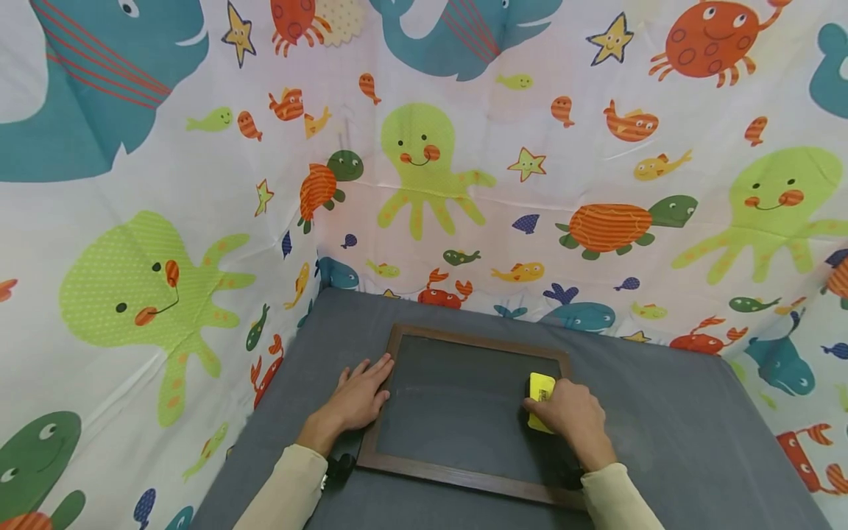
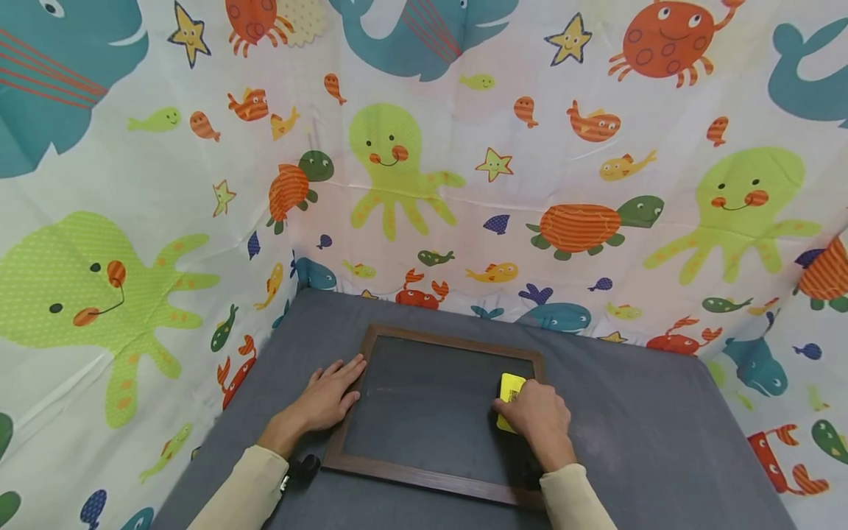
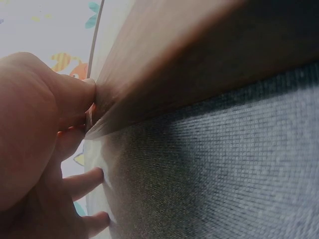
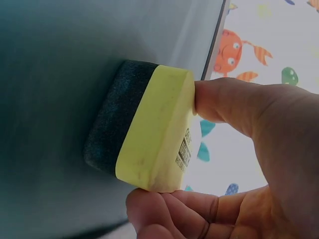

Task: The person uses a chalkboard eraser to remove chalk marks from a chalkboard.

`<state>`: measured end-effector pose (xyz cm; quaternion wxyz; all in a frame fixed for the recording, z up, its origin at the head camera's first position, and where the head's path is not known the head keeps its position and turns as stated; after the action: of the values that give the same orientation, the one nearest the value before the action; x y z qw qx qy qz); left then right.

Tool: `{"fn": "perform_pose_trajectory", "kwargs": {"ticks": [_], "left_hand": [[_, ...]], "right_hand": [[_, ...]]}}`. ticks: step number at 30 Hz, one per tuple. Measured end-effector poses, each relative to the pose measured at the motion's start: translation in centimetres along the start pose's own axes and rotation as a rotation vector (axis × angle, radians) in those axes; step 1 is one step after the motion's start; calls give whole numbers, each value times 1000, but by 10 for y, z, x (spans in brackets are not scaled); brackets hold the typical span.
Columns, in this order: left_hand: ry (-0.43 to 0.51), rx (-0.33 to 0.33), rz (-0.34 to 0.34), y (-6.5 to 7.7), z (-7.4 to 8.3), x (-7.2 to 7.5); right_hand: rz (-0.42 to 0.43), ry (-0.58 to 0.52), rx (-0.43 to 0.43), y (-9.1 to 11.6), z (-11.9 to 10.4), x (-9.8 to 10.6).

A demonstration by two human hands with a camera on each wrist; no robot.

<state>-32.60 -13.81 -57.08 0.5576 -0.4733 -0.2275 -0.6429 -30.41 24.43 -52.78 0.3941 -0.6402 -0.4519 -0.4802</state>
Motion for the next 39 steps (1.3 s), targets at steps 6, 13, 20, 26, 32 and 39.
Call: {"fn": "perform_pose_trajectory", "kwargs": {"ticks": [6, 13, 20, 26, 32, 39], "left_hand": [[-6, -4, 9, 0, 0, 0], [-8, -2, 10, 0, 0, 1], [-2, -3, 19, 0, 0, 2], [2, -11, 13, 0, 1, -1], [7, -9, 7, 0, 1, -5], [-21, 1, -5, -1, -2, -6]], "right_hand": [[35, -16, 42, 5, -30, -2], [62, -35, 79, 7, -64, -7], [62, -54, 111, 8, -104, -18], [43, -71, 141, 14, -139, -26], [47, -67, 175, 19, -166, -33], [58, -75, 209, 24, -194, -36]]}}
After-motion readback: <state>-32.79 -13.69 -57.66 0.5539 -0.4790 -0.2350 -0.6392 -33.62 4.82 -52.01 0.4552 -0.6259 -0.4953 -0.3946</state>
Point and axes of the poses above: each hand's wrist, its own y-axis away from the middle knuckle, its own x-axis out of the back of the hand, z = x × y, the point moved 9 cm from there along -y, towards the middle knuckle, and after that the axes turned 15 degrees about z, right-handed, at the moved point
